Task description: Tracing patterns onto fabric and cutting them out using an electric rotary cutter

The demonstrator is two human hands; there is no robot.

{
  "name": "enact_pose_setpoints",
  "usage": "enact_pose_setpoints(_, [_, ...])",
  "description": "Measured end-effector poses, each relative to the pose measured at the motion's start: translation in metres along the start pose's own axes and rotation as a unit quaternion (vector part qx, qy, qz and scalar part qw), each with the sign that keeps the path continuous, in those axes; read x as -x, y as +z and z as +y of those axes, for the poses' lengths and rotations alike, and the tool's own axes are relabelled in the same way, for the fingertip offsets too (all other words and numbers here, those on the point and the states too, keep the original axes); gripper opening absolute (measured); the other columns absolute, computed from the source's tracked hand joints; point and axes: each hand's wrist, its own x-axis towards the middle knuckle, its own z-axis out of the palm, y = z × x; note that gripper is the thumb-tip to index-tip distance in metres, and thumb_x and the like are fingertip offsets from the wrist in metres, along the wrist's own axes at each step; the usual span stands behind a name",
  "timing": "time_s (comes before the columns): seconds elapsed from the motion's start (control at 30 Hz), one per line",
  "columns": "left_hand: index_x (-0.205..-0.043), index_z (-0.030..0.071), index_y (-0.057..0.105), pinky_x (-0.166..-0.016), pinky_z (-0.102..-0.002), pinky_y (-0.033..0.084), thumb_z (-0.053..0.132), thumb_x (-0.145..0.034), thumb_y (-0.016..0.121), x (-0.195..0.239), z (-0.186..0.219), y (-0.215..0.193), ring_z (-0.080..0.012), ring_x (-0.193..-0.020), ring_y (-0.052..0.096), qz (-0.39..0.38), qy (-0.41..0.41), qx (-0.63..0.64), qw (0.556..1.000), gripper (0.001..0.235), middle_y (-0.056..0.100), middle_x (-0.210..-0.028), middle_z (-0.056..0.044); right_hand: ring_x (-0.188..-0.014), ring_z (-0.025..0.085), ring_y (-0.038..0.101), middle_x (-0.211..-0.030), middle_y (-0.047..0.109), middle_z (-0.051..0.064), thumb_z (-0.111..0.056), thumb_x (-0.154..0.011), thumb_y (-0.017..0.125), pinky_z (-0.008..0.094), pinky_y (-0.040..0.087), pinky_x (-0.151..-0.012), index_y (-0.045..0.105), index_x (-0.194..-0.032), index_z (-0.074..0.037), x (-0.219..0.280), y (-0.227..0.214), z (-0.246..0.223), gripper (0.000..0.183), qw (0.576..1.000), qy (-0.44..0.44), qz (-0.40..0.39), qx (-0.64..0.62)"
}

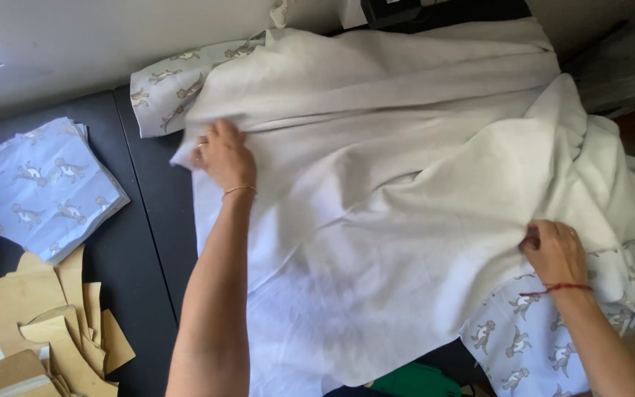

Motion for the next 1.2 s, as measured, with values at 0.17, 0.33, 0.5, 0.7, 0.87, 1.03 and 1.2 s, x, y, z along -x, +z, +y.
enact_pose_setpoints(0.17, [-0.076,0.019,0.049,-0.076,-0.037,0.024,0.024,-0.075,0.063,-0.005,-0.017,0.011,-0.0240,-0.073,0.051,0.127,-0.004,-0.027,0.991,0.015,0.048,-0.080,-0.002,-0.083,0.025,0.058,-0.084,0.064,0.008,-0.019,-0.067,0.054,0.031,0.046,-0.088,0.066,-0.090,-0.018,0.062,-0.020,0.026,0.026,0.972,0.114,-0.166,0.118])
enact_pose_setpoints(0.33, [-0.084,0.022,0.051,-0.080,-0.040,0.023,0.008,-0.072,0.054,0.015,0.006,0.008,-0.0238,-0.081,0.047,0.085,-0.080,0.061,0.991,0.018,0.050,-0.085,0.000,-0.073,0.027,0.054,-0.079,0.061,0.010,-0.012,-0.067,0.055,0.033,0.047,-0.080,0.066,-0.082,-0.009,0.066,-0.019,0.021,0.018,0.991,0.076,-0.091,0.069])
enact_pose_setpoints(0.5, [-0.100,0.020,0.052,-0.091,-0.045,0.020,0.003,-0.068,0.057,0.090,0.022,-0.066,-0.0233,-0.102,0.046,0.040,0.067,0.139,0.987,0.037,0.048,-0.114,0.000,-0.084,0.028,0.053,-0.086,0.056,0.010,-0.001,-0.061,0.051,0.039,0.044,-0.078,0.064,-0.089,-0.007,0.029,-0.044,-0.015,0.032,0.997,0.045,0.034,-0.049])
enact_pose_setpoints(0.7, [-0.088,0.019,0.056,-0.079,-0.038,0.032,0.013,-0.083,0.051,0.105,0.052,-0.079,-0.0207,-0.084,0.051,0.065,0.208,0.195,0.956,0.009,0.056,-0.095,0.003,-0.091,0.031,0.053,-0.102,0.054,0.013,-0.006,-0.076,0.060,0.041,0.043,-0.075,0.060,-0.100,-0.001,-0.061,-0.059,-0.056,0.024,0.988,0.014,0.133,-0.079])
enact_pose_setpoints(0.87, [-0.073,0.023,0.063,-0.068,-0.042,0.036,0.015,-0.070,0.052,0.096,0.160,-0.024,-0.0272,-0.073,0.053,0.046,0.313,0.179,0.932,0.013,0.060,-0.083,0.002,-0.083,0.040,0.050,-0.100,0.049,0.024,-0.019,-0.067,0.057,0.046,0.044,-0.066,0.048,-0.110,-0.003,-0.077,-0.012,-0.055,0.046,0.971,0.211,-0.094,-0.067])
enact_pose_setpoints(1.03, [-0.101,0.021,0.048,-0.082,-0.038,0.037,0.041,-0.065,0.068,0.095,0.251,0.060,-0.0186,-0.097,0.050,-0.123,0.284,0.042,0.950,0.045,0.054,-0.105,0.001,-0.074,0.033,0.057,-0.079,0.053,0.014,-0.008,-0.067,0.058,0.040,0.046,-0.068,0.057,-0.084,-0.006,-0.059,0.041,-0.035,0.017,0.976,0.212,0.028,-0.038])
enact_pose_setpoints(1.2, [-0.103,0.016,0.049,-0.076,-0.038,0.045,0.038,-0.068,0.067,0.067,0.284,0.082,-0.0227,-0.093,0.055,-0.137,0.247,0.029,0.959,0.045,0.053,-0.109,-0.006,-0.074,0.029,0.057,-0.074,0.055,0.010,-0.009,-0.068,0.056,0.037,0.046,-0.069,0.055,-0.085,-0.007,-0.053,0.027,-0.015,0.017,0.967,0.227,0.011,-0.112])
